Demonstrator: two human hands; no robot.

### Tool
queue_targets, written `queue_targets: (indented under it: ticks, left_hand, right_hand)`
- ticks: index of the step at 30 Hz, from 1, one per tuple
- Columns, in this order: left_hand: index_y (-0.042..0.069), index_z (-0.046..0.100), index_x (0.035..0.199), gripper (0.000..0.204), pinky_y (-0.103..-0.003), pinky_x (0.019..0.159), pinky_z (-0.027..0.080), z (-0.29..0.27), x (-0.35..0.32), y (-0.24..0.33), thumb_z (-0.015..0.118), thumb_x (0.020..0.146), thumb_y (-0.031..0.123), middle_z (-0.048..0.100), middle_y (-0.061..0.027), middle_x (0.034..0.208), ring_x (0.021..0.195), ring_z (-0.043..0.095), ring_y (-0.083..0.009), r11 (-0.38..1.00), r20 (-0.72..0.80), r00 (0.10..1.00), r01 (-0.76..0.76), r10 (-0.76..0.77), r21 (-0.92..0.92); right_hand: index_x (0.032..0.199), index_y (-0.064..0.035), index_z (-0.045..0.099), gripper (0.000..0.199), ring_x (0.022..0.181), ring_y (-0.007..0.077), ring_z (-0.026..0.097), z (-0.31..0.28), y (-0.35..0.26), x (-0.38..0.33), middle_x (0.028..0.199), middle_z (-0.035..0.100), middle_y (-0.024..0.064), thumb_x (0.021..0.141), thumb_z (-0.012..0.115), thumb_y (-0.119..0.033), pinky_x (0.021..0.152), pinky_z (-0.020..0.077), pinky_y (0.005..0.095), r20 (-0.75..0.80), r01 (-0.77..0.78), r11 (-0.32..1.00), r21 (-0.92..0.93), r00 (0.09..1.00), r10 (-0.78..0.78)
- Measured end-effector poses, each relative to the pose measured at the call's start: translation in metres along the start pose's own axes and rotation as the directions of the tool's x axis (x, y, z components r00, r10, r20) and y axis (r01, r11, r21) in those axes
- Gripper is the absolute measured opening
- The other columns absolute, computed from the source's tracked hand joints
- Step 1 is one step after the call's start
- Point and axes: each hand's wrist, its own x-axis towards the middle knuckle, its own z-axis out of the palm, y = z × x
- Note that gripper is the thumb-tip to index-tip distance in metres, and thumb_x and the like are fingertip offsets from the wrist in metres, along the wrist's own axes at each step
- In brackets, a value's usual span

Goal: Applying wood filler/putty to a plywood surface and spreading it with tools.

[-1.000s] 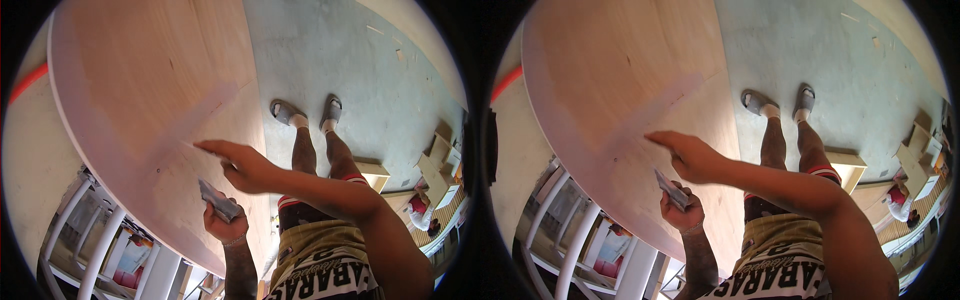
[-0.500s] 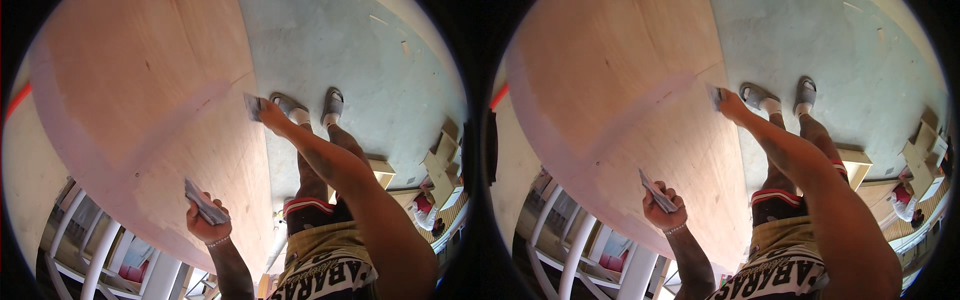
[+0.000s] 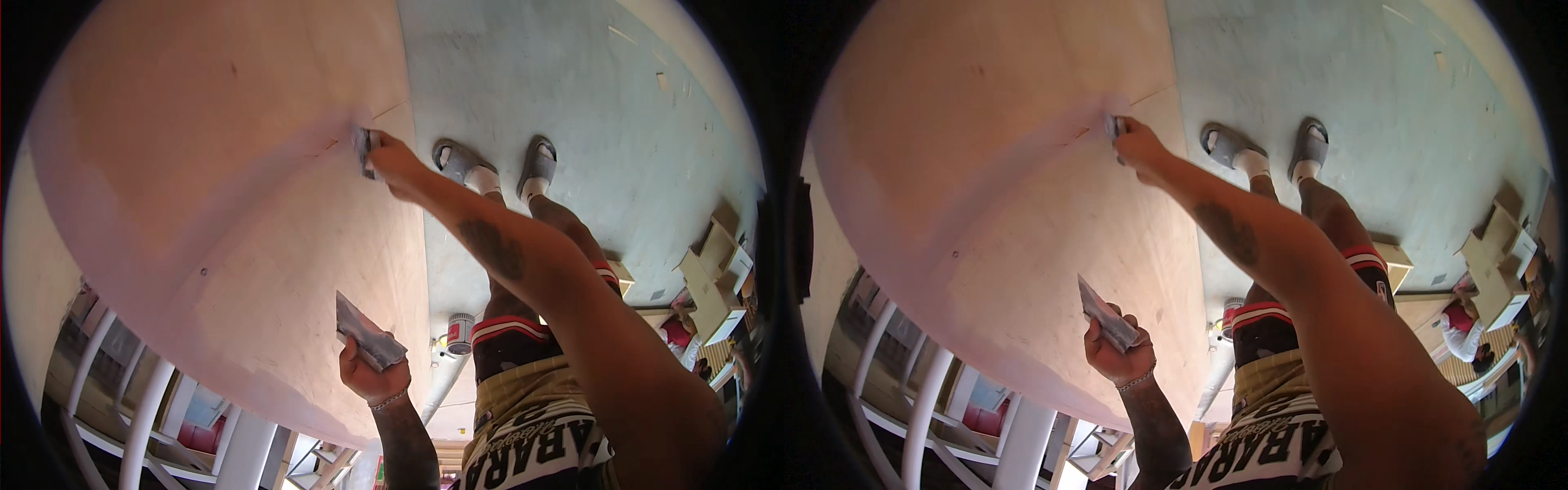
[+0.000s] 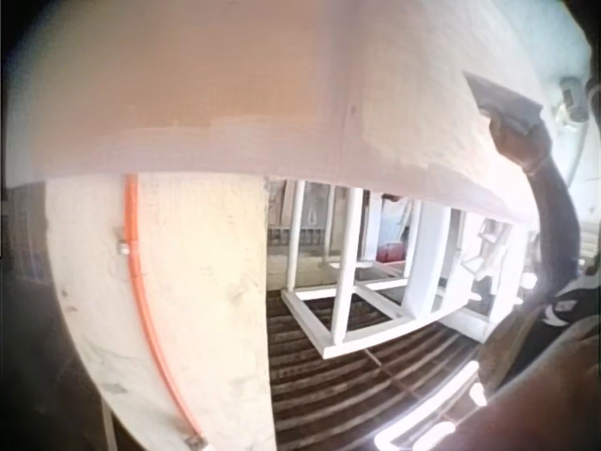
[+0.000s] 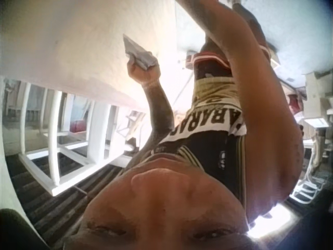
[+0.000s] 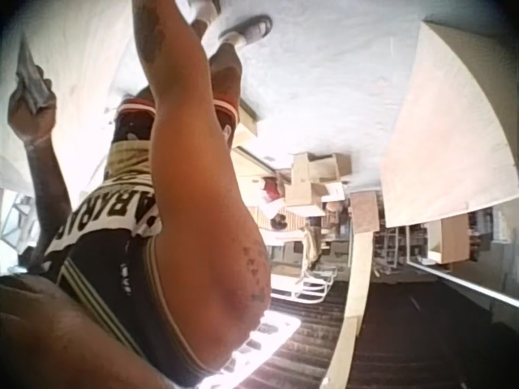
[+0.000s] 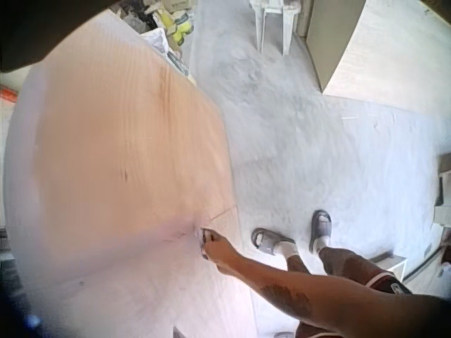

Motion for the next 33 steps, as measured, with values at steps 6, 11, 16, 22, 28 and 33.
queue_targets:
  ticks: [6,11,16,22,28,33]
  left_hand:
    - [0.008,0.056,0.118,0.032,-0.029,0.058,0.051,0.018,-0.013,0.0,0.055,0.088,0.02,0.066,-0.0063,0.1,0.072,0.062,-0.0169,0.994,-0.012,0.995,-0.097,0.097,-0.049]
    - [0.007,0.057,0.117,0.029,-0.027,0.055,0.051,0.028,-0.016,-0.003,0.05,0.092,0.019,0.066,-0.0075,0.098,0.069,0.06,-0.0158,0.981,0.011,0.991,-0.13,0.133,-0.145]
    - [0.007,0.057,0.118,0.029,-0.03,0.064,0.056,0.033,-0.026,-0.002,0.045,0.095,0.019,0.064,-0.0066,0.111,0.088,0.065,-0.0179,0.956,0.318,0.947,0.133,-0.045,-0.261]
    - [0.008,0.055,0.124,0.034,-0.034,0.06,0.053,0.057,-0.038,-0.032,0.045,0.095,0.023,0.063,-0.0064,0.113,0.085,0.065,-0.0257,0.975,0.395,0.896,0.224,-0.203,-0.006]
    - [0.005,0.053,0.123,0.041,-0.032,0.089,0.047,0.096,-0.078,-0.063,0.054,0.096,0.036,0.058,-0.0073,0.117,0.106,0.056,-0.0209,0.708,0.412,0.739,-0.656,0.533,0.26]
    - [0.002,0.046,0.132,0.05,-0.042,0.095,0.045,0.123,-0.133,-0.083,0.042,0.101,0.04,0.054,-0.0168,0.123,0.112,0.054,-0.0276,0.164,0.775,0.249,-0.968,0.581,0.188]
  right_hand:
    - [0.135,-0.0058,0.048,0.06,0.081,0.0134,0.05,0.052,-0.016,-0.071,0.1,0.055,0.007,0.076,0.049,0.005,0.069,0.0417,0.0263,0.099,0.015,0.998,-0.054,0.995,-0.01]
    - [0.136,-0.0066,0.047,0.058,0.091,0.0167,0.056,0.059,-0.045,-0.123,0.112,0.059,0.0127,0.079,0.045,0.005,0.074,0.0442,0.0275,0.256,0.294,0.935,-0.196,0.936,-0.241]
    - [0.135,-0.0165,0.05,0.064,0.121,0.0331,0.051,0.012,-0.094,-0.23,0.136,0.05,0.0133,0.077,0.053,0.01,0.102,0.0429,0.0376,0.816,0.844,0.476,-0.248,0.447,-0.367]
    - [0.133,-0.0178,0.053,0.068,0.131,0.0296,0.042,-0.104,-0.123,-0.271,0.142,0.045,0.0066,0.07,0.063,0.005,0.104,0.0415,0.0417,0.946,0.946,-0.059,-0.319,0.314,-0.079]
    - [0.128,-0.0079,0.053,0.043,0.106,0.0276,0.059,-0.143,-0.163,-0.315,0.118,0.059,0.0103,0.087,0.052,0.004,0.092,0.0472,0.0386,0.394,0.366,0.78,-0.508,0.904,-0.168]
    - [0.117,-0.0053,0.052,0.029,0.09,0.0222,0.064,-0.118,-0.182,-0.397,0.101,0.061,0.0074,0.089,0.058,-0.011,0.08,0.0528,0.0352,0.313,-0.26,0.887,0.381,0.939,0.141]
